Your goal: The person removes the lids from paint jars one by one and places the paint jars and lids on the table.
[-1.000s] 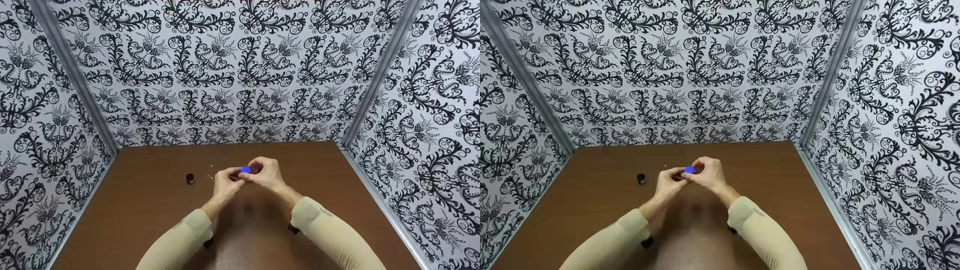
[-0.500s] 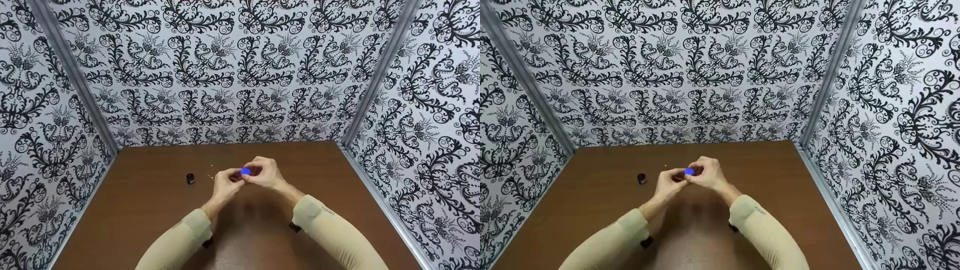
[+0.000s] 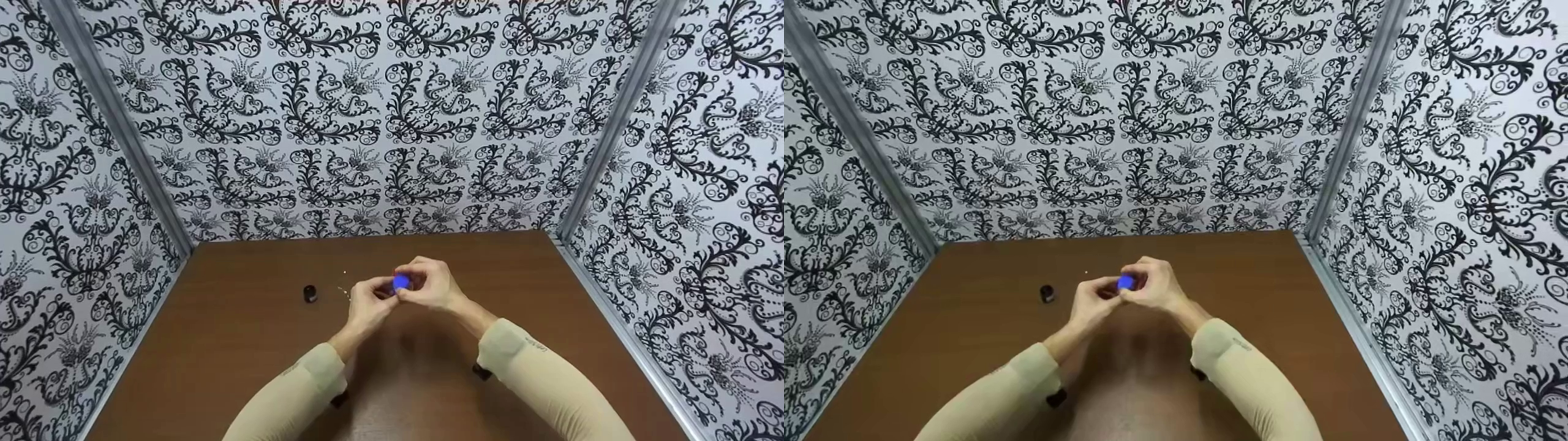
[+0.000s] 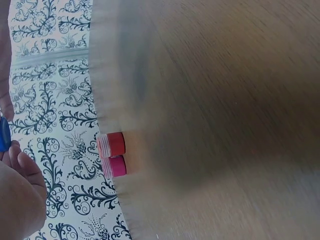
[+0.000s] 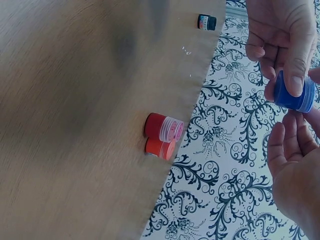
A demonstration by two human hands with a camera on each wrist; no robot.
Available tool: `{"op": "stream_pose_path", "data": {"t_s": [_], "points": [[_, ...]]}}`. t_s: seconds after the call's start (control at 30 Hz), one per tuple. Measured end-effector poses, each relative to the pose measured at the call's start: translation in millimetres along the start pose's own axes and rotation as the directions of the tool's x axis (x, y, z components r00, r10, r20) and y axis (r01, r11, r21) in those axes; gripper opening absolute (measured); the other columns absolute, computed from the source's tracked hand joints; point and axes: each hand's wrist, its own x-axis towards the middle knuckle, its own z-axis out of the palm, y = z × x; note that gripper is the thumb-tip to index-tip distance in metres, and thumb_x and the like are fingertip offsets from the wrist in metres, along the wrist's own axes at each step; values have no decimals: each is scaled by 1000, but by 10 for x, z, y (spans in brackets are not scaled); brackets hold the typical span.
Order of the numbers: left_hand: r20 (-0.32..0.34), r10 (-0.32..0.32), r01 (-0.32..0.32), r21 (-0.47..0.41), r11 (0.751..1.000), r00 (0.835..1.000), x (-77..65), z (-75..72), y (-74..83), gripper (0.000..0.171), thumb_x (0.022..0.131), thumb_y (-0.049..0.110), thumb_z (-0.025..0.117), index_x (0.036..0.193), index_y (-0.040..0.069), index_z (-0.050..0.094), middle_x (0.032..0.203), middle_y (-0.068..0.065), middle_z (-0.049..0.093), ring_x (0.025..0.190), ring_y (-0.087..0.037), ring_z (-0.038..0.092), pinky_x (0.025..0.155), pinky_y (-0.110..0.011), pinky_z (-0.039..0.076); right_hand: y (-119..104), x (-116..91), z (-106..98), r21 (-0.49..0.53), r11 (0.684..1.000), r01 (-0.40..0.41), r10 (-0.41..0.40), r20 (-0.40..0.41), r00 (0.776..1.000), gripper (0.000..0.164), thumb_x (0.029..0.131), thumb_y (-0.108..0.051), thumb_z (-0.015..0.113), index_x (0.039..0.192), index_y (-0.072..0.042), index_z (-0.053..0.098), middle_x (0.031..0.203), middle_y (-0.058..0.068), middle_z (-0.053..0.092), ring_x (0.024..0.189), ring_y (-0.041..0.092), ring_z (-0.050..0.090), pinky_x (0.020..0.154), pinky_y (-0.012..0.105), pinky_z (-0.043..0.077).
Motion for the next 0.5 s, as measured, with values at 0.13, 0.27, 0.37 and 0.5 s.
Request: {"op": "stream_pose_path", "data": {"t_s": [0.13, 0.27, 0.37, 0.5], "points": [[-16, 11, -11, -6, 1000, 1000, -7, -4, -9, 30, 85, 10, 93, 112, 0, 86, 94, -18, 86, 77, -10, 76, 71, -19, 62, 0, -9, 12, -41, 999, -5, 3, -43, 999, 55, 81, -24, 100, 124, 3, 82, 99, 17, 80, 79, 22, 75, 71, 20, 60], [-33, 12, -12, 2, 1000, 999, -11, -6, -6, 28, 85, 8, 93, 112, 1, 87, 97, -17, 87, 78, -12, 76, 72, -19, 62, 0, -17, 32, -64, 997, -38, 31, -98, 995, 50, 78, -28, 104, 116, -2, 83, 98, 13, 82, 77, 21, 75, 70, 19, 60], [-39, 13, -13, 9, 1000, 999, -18, -4, -10, 26, 85, 7, 91, 111, 2, 88, 98, -17, 87, 78, -13, 77, 72, -19, 62, -1, -26, 41, -77, 995, -59, 49, -120, 992, 44, 76, -30, 106, 105, -5, 82, 94, 11, 82, 73, 14, 72, 68, 18, 58], [-35, 4, -4, 1, 1000, 999, -28, 2, -9, 26, 86, 7, 91, 111, 4, 88, 100, -16, 87, 79, -14, 78, 71, -18, 60, -5, -33, 45, -100, 993, -65, 53, -121, 991, 40, 76, -31, 106, 96, -6, 82, 89, 10, 80, 72, 8, 69, 67, 17, 57]]}}
